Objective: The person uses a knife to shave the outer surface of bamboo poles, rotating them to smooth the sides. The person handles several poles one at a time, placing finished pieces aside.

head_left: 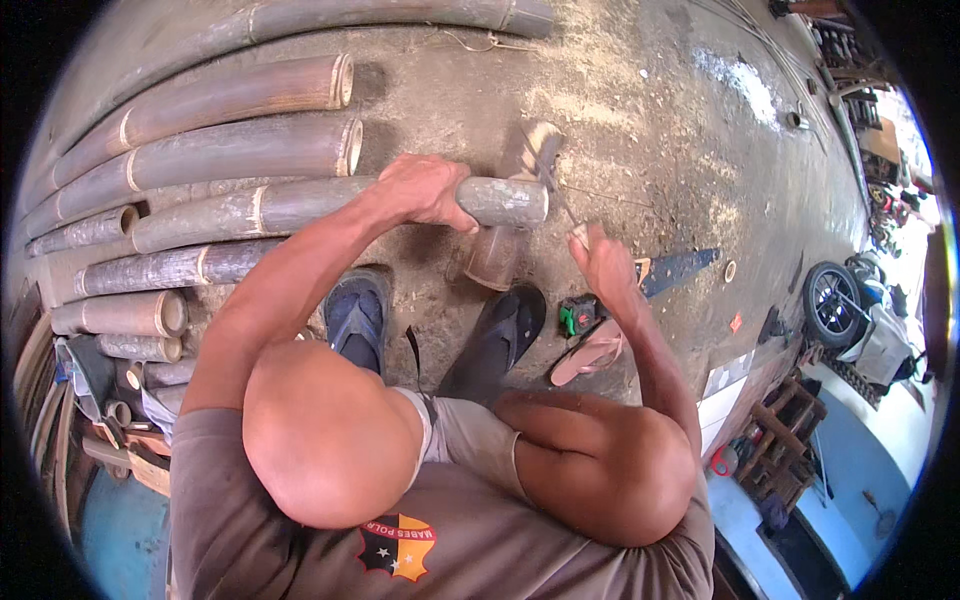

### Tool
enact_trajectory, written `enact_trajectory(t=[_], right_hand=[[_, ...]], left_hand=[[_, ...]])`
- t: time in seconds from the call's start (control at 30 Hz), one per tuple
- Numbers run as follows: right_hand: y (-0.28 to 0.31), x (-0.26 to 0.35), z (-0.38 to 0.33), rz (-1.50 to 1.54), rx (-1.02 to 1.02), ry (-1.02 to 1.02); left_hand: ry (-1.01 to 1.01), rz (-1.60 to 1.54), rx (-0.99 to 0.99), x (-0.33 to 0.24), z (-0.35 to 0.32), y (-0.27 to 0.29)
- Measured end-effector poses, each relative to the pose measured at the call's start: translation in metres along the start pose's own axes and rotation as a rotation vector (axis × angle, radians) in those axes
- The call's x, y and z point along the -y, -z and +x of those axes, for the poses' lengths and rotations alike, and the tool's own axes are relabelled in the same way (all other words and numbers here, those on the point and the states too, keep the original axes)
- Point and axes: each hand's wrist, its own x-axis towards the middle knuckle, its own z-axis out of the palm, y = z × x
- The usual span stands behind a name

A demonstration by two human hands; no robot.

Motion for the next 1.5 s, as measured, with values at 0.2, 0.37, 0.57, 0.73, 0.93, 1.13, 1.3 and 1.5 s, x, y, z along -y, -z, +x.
enact_trajectory(t=[0.2,0.37,0.57,0.73,0.93,1.13,1.3,1.5], right_hand=[[0.020,0.038,-0.001,0.379,-0.160,0.092],[0.054,0.058,-0.003,0.496,-0.655,0.390],[-0.076,-0.005,0.018,0.665,-0.455,-0.141],[-0.025,0.019,-0.005,0.388,-0.357,-0.035],[0.041,0.061,-0.018,0.200,-0.309,0.297],[0.033,0.039,-0.003,-0.072,-0.031,0.148],[0.059,0.080,-0.014,0.043,-0.137,0.296],[0.037,0.042,-0.006,-0.042,-0.037,0.083]], left_hand=[[0.018,0.083,-0.105,-0.001,-0.008,-0.010],[0.038,0.104,-0.130,0.003,-0.007,-0.010],[-0.014,0.078,-0.130,0.008,0.005,-0.006],[0.021,0.017,-0.066,0.014,-0.001,-0.005],[0.028,0.082,-0.137,0.007,-0.005,-0.014],[0.024,0.056,-0.169,0.002,-0.002,-0.016],[-0.002,0.066,-0.185,0.003,-0.005,-0.011],[-0.001,0.070,-0.128,0.004,0.001,-0.013]])
